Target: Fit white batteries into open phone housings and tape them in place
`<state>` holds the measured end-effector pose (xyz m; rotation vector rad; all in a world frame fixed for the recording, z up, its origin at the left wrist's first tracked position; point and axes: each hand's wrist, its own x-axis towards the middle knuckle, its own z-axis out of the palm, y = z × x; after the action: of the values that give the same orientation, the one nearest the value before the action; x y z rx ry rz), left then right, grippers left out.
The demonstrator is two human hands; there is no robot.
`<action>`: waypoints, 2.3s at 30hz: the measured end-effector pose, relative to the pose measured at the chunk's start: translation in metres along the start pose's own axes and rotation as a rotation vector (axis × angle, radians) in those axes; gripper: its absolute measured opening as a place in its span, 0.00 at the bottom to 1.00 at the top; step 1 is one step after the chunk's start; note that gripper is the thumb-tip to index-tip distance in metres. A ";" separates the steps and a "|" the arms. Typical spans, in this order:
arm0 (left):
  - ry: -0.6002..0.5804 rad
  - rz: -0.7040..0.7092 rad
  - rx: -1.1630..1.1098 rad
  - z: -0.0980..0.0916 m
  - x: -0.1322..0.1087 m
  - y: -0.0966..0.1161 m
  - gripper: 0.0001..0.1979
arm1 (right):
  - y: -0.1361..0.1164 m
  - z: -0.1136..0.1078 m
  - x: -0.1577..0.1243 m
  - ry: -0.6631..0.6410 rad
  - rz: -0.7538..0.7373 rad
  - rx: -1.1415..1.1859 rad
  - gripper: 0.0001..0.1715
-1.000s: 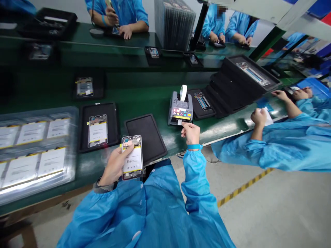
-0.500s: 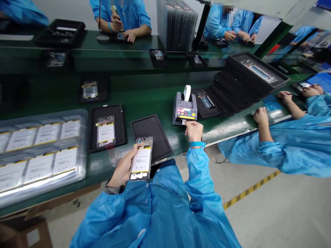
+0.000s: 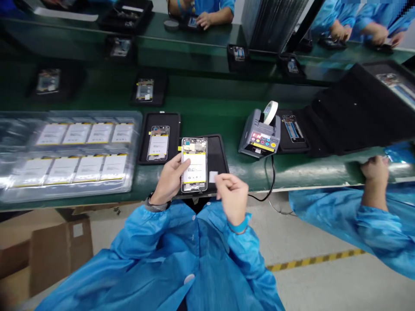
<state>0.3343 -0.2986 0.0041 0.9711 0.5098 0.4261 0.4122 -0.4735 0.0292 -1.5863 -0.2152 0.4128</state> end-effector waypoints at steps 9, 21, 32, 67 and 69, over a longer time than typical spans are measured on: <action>0.022 0.102 0.054 0.009 -0.005 0.009 0.27 | -0.001 0.039 -0.021 -0.028 -0.054 -0.097 0.17; 0.042 0.114 0.045 0.008 -0.004 0.015 0.27 | -0.001 0.043 -0.021 -0.020 -0.058 -0.108 0.16; 0.020 0.133 0.024 0.007 -0.006 0.013 0.25 | 0.009 0.049 -0.025 0.037 -0.134 -0.165 0.17; 0.083 -0.052 0.744 -0.009 -0.001 -0.055 0.44 | 0.035 -0.077 0.038 0.050 -0.081 -0.223 0.27; 0.139 0.114 1.077 -0.008 -0.011 -0.060 0.42 | 0.014 -0.137 0.060 0.295 -0.121 -0.201 0.27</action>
<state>0.3271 -0.3295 -0.0489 2.0206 0.8375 0.3063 0.5185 -0.5782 0.0098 -1.7990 -0.1278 0.0613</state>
